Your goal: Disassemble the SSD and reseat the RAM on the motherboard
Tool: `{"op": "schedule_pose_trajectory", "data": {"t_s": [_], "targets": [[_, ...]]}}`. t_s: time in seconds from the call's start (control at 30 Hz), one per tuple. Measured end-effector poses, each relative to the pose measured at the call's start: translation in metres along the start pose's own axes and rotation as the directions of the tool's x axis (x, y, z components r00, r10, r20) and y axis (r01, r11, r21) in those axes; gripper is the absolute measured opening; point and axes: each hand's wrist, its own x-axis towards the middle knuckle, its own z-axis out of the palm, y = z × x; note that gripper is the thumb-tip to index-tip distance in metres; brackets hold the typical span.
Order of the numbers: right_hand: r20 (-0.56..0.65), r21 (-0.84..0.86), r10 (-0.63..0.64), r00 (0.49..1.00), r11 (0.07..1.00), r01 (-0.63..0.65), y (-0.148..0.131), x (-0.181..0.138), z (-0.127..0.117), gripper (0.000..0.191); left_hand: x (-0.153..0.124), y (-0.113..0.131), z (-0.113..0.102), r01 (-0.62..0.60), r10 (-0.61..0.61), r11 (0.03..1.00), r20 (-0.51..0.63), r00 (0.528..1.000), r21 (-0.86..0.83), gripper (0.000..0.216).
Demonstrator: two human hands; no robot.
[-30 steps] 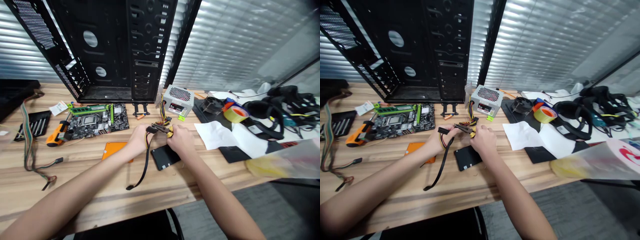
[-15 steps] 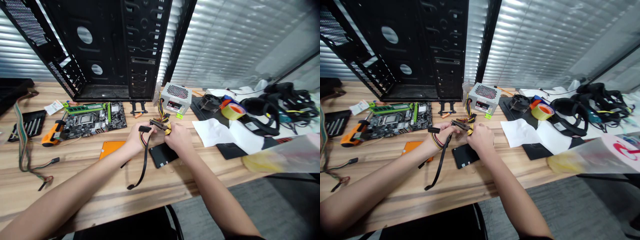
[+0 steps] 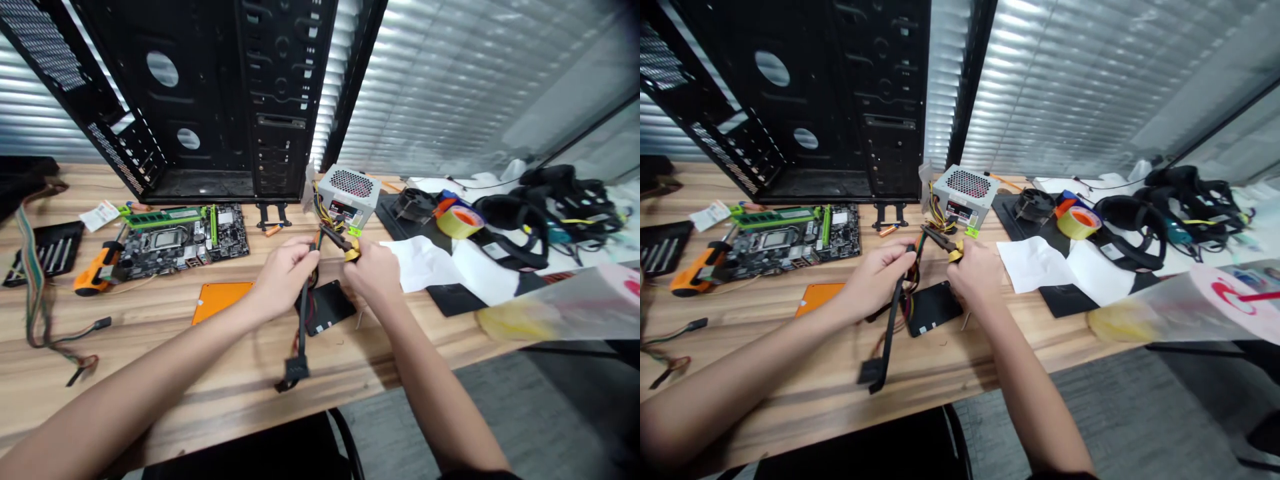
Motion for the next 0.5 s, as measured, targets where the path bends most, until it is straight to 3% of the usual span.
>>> {"op": "schedule_pose_trajectory", "data": {"t_s": [0.23,0.37,0.5], "targets": [[0.003,-0.005,-0.022,1.000,1.000,0.022,0.004,-0.002,0.004,0.021,0.003,0.003,-0.011,0.050,-0.056,0.995,0.055,0.997,0.092,0.036],[-0.014,0.021,-0.039,0.999,0.999,0.040,0.009,-0.004,0.006,0.017,0.007,0.010,-0.030,0.070,-0.092,0.985,0.138,0.986,0.161,0.034],[0.004,0.017,-0.035,0.999,0.999,0.034,0.011,-0.005,0.006,0.017,0.005,0.032,-0.056,0.111,-0.128,0.989,0.177,0.976,0.101,0.034]]}}
